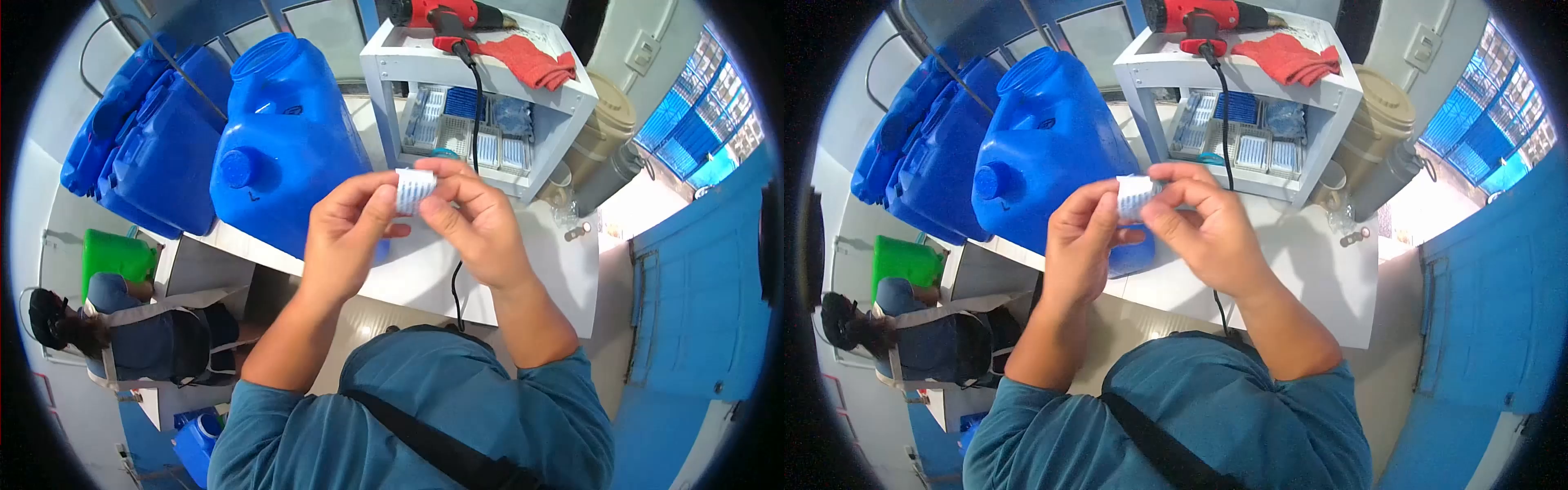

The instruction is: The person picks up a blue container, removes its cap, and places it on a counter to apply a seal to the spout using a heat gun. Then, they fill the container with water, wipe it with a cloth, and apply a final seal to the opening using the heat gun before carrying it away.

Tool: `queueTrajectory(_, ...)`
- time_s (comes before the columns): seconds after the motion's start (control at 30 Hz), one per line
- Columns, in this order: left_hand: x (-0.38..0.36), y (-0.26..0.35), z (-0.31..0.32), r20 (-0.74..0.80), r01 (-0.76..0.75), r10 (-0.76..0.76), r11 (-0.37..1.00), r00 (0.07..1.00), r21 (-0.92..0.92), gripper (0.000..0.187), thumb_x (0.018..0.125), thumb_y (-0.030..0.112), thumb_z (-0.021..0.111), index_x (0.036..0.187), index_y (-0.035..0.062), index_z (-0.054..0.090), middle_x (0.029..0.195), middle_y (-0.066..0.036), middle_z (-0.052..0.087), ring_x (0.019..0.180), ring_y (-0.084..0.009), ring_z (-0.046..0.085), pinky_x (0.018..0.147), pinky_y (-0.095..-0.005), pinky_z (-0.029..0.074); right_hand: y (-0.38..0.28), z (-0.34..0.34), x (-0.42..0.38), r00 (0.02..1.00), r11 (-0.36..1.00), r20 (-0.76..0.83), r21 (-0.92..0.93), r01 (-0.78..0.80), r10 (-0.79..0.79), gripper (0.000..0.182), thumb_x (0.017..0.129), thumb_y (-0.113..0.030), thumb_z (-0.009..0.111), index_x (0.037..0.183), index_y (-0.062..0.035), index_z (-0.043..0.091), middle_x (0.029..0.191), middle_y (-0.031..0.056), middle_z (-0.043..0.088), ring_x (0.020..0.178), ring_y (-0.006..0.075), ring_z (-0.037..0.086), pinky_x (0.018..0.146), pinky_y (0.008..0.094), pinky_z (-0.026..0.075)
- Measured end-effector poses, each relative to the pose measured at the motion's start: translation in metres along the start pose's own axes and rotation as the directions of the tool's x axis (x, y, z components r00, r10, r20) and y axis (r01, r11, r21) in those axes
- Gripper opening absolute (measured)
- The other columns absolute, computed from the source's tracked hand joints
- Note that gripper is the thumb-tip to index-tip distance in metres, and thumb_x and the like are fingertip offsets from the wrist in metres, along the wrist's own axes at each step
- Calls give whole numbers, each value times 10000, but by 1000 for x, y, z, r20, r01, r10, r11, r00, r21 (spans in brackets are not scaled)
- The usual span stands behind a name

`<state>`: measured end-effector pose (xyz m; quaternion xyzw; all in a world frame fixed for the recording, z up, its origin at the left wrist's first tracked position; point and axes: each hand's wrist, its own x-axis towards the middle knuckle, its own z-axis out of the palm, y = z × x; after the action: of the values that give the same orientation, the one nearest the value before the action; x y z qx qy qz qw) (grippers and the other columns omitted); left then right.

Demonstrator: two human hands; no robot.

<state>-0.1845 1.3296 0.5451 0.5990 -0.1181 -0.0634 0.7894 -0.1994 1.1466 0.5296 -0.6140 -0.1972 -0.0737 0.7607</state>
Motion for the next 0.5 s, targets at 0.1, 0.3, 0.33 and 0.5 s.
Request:
queueTrajectory(0.1, -12, 18, -9, 7, -216, 217, 975, 976, -42, 142, 915, 24, 669, 1030, 27, 585, 1241, -172, 616, 1013, -183, 653, 789, -311, 588, -10, 18, 10, 991, 997, 136, 75, -20, 10, 149, 947, -134, 684, 980, 9, 661, 1308, 115, 513, 1009, 126, 602, 846, 250, 511)
queueTrajectory(0.3, -38, 40, -33, -28, -399, 434, 850, 901, 344, 282, 876, -68, 681, 1038, 29, 470, 1240, -190, 590, 1028, -184, 659, 873, -315, 553, -24, 57, 29, 948, 989, 318, 146, -37, -12, 150, 950, -127, 682, 973, 21, 667, 1301, 121, 491, 1013, 132, 611, 852, 275, 545)
queueTrajectory(0.33, -39, 42, -36, -109, -421, 441, 892, 891, 162, 245, 869, -86, 672, 998, 21, 493, 1239, -183, 591, 1016, -177, 659, 855, -308, 556, -26, 63, 31, 942, 988, 335, 149, -40, -12, 150, 950, -127, 682, 973, 21, 667, 1301, 121, 491, 1013, 132, 611, 852, 275, 545)
queueTrajectory(0.5, -48, 45, -57, -85, -564, 715, 613, 694, 553, 210, 856, -137, 623, 955, 11, 511, 1233, -198, 584, 975, -131, 629, 764, -280, 556, -20, 85, 34, 948, 983, 318, 183, -29, -31, 173, 942, -132, 694, 1005, 28, 677, 1321, 143, 466, 995, 142, 624, 836, 265, 553)
